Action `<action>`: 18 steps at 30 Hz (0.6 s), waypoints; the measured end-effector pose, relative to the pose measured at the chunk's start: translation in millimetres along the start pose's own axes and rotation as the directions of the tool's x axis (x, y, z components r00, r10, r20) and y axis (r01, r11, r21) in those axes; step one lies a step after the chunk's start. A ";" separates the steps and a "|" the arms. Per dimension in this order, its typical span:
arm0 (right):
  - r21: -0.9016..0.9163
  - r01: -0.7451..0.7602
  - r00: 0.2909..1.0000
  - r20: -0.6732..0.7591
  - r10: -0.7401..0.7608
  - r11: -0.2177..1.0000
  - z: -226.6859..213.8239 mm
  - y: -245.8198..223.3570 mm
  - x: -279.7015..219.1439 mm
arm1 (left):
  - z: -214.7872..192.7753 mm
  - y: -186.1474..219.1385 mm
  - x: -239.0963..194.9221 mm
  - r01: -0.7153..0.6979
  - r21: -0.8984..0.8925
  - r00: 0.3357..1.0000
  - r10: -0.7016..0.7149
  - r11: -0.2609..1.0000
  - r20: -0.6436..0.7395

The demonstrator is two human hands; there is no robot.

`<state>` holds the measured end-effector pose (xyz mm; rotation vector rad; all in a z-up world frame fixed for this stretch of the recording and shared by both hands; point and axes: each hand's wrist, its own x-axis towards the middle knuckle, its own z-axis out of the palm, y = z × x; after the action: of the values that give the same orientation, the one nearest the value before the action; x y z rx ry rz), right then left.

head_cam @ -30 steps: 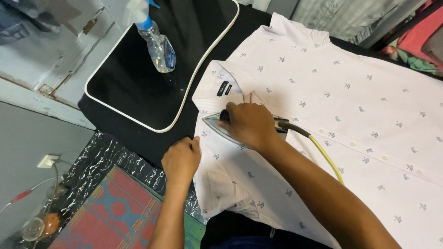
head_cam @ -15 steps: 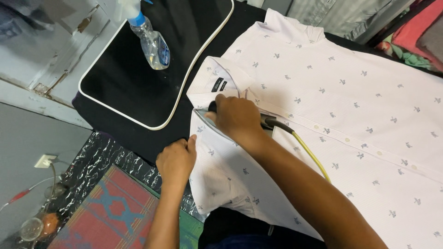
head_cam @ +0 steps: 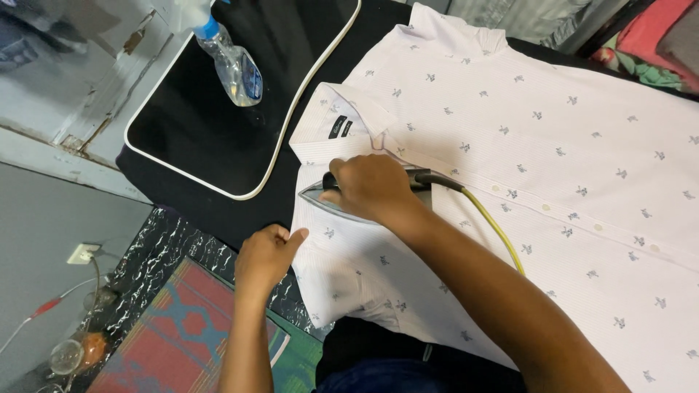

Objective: The person irons a white patterned shirt on a black ironing board. They smooth the shirt, spray it with water from a spray bottle, and use an electric iron to press the front, collar, and sleeves. The person adjusts the shirt's position multiple times to iron different sections.

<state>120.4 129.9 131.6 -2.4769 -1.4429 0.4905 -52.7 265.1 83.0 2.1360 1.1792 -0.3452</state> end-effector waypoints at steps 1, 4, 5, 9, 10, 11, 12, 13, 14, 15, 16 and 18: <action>0.001 0.000 1.000 0.003 0.000 1.000 3.8 0.4 3.6 | 2.7 -3.0 0.6 0.003 0.000 1.000 -0.003 1.000 0.002; 0.040 -0.040 0.994 -0.100 0.043 0.998 12.6 5.0 12.3 | 8.5 -3.9 2.3 0.005 -0.041 0.999 -0.007 0.999 -0.054; 0.025 -0.049 0.989 -0.142 0.052 0.998 15.1 6.1 14.6 | 8.1 -1.9 1.0 0.024 -0.055 0.997 -0.028 0.998 -0.074; -0.023 0.027 0.993 -0.117 -0.030 0.999 9.4 -0.3 1.4 | 10.8 -3.9 -4.7 0.025 -0.123 0.993 -0.038 0.992 -0.107; -0.025 0.027 0.993 -0.114 -0.030 0.999 10.5 1.0 2.4 | 13.5 -7.2 -1.3 0.026 -0.125 0.994 -0.039 0.992 -0.106; -0.022 0.036 0.993 -0.115 -0.039 0.999 11.9 2.1 3.3 | 16.2 -10.7 2.0 0.016 -0.154 0.992 -0.034 0.988 -0.117; -0.018 0.046 0.992 -0.115 -0.048 0.999 13.9 2.7 3.7 | 18.8 -15.0 4.5 0.007 -0.181 0.991 -0.031 0.984 -0.130; -0.017 0.046 0.993 -0.112 -0.048 0.999 18.6 2.8 7.8 | 20.8 -14.9 1.6 0.010 -0.180 0.991 -0.033 0.984 -0.128; 0.000 0.013 0.989 -0.148 -0.012 1.000 22.1 2.8 13.0 | 20.9 -13.7 0.0 0.010 -0.188 0.989 -0.037 0.982 -0.141; 0.018 -0.020 0.983 -0.184 0.023 1.000 25.1 2.9 18.2 | 20.8 -12.2 -1.7 0.010 -0.195 0.987 -0.041 0.981 -0.155; 0.020 -0.021 0.982 -0.189 0.024 1.000 22.5 0.7 15.9 | 25.3 -16.2 2.7 0.007 -0.191 0.987 -0.038 0.982 -0.158; -0.002 0.056 0.990 -0.132 -0.056 0.998 19.4 -3.1 10.1 | 36.8 -25.7 10.6 0.012 -0.330 0.985 -0.068 0.944 -0.159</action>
<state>114.8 140.8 113.2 -2.4098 -1.4541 0.3105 -64.9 257.2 39.3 1.8781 1.2778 0.0184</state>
